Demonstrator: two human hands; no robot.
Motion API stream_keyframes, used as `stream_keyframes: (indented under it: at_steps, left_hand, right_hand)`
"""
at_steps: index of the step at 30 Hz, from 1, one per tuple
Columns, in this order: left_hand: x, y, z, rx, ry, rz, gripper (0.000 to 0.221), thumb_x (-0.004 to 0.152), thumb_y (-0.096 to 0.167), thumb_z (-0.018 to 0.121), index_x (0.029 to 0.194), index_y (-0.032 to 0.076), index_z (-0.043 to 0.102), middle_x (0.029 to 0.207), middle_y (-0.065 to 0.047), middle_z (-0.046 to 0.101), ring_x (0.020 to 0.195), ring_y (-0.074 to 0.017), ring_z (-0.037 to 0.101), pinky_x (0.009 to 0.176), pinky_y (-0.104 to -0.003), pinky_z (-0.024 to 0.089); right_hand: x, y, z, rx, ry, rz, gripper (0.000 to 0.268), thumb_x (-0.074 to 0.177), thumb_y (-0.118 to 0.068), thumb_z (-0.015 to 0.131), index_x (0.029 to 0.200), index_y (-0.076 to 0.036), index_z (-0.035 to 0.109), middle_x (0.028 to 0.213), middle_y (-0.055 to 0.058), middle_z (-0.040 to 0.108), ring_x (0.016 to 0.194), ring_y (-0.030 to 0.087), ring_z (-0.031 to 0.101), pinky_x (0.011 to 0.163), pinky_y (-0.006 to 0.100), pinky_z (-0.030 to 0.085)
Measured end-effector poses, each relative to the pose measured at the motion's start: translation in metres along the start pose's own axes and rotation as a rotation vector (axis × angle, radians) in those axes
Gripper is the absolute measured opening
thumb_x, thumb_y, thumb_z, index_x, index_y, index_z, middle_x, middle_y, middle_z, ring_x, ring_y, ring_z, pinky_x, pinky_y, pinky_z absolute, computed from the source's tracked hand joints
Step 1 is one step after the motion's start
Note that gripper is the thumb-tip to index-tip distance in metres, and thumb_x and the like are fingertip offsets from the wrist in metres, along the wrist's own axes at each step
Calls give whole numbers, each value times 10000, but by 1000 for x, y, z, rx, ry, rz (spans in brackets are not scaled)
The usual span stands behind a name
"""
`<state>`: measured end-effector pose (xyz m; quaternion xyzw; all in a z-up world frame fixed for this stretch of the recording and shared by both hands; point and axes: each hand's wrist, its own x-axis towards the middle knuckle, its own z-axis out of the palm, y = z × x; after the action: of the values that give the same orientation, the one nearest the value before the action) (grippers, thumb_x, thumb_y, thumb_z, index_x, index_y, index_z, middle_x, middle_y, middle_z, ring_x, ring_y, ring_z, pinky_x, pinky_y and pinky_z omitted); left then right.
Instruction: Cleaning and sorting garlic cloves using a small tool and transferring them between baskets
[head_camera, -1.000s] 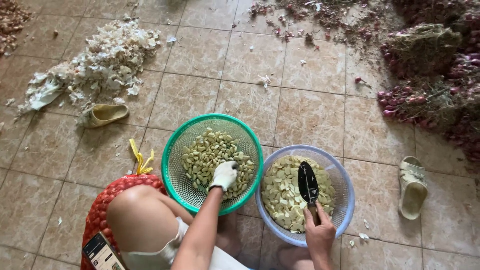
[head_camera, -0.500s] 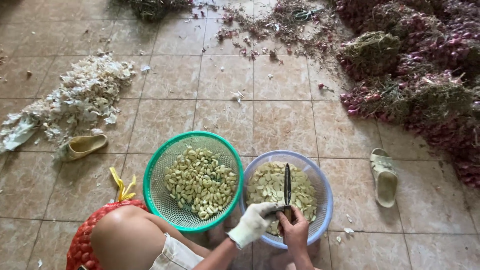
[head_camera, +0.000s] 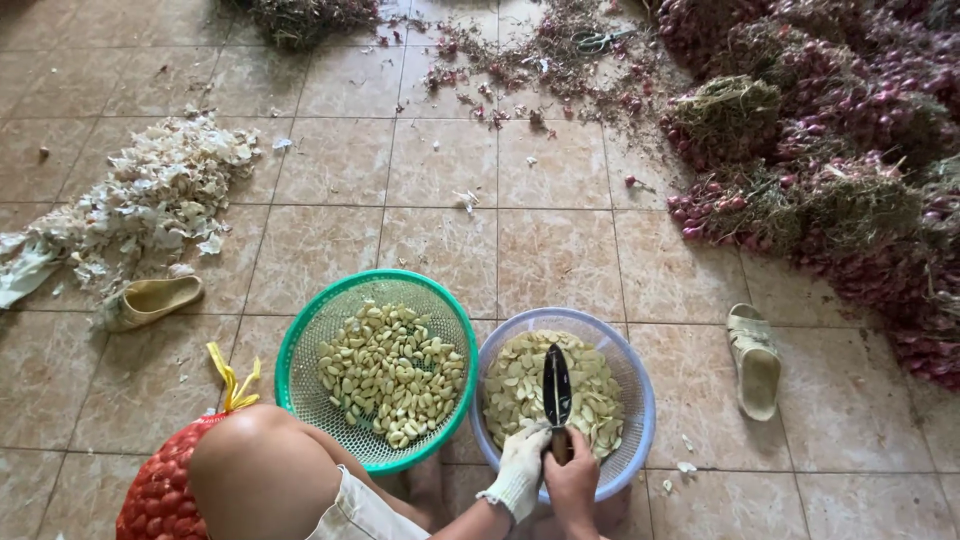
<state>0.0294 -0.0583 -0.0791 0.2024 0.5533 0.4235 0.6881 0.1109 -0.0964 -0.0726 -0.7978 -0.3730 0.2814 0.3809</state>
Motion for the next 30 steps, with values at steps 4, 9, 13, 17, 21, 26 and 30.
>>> stream_keyframes:
  at_steps: [4,9,13,17,21,26,30]
  left_hand:
    - [-5,43,4,-182,62,-175,215,889,95,668,1065,32,774,915,-122,774,788,-201,692,678,-330,569]
    - [-9,115,11,-308,85,-279,266,1022,149,590,1225,34,718,878,-209,787,735,-303,747,658,-407,620]
    - [7,105,10,-503,41,-302,722,973,647,429,1207,4,660,1052,-284,768,828,-390,729,734,-481,590]
    - [24,63,10,-505,152,-265,532,999,500,534,1178,38,725,1084,-218,787,901,-343,749,737,-515,607]
    - [24,54,13,-482,200,-258,508,1022,385,554,1217,-65,688,1057,-228,766,879,-326,743,790,-456,626]
    - [15,40,18,-371,8,-268,364,999,407,589,1119,94,730,1078,-94,808,896,-229,749,772,-373,569]
    - [-25,138,29,-366,19,-361,489,1090,392,400,1242,-14,626,1040,-173,732,852,-270,673,754,-378,556]
  right_hand:
    - [-3,-25,-16,63,-63,-10,404,723,-200,817,1105,-77,763,943,65,764,877,198,681,834,320,522]
    - [-14,-20,-22,86,-186,83,433,899,-338,701,1239,-76,760,1095,83,836,1017,173,760,933,292,559]
    - [-21,7,-5,-214,-195,-238,477,902,-449,673,1256,-133,719,1148,92,794,1041,280,756,864,404,583]
    - [-5,-15,-16,-275,-243,-208,490,936,-399,664,1287,-58,677,1063,148,797,884,278,795,805,407,648]
    - [11,-10,-17,-288,-170,-147,375,907,-433,667,1157,-165,749,878,189,782,833,394,743,728,480,535]
    - [15,-14,-27,-195,-246,60,511,937,-379,659,1346,-72,656,896,129,844,622,217,769,582,372,559]
    - [-16,-24,-24,-186,-338,-26,272,934,-312,664,1123,-151,774,921,64,841,782,211,812,730,347,636]
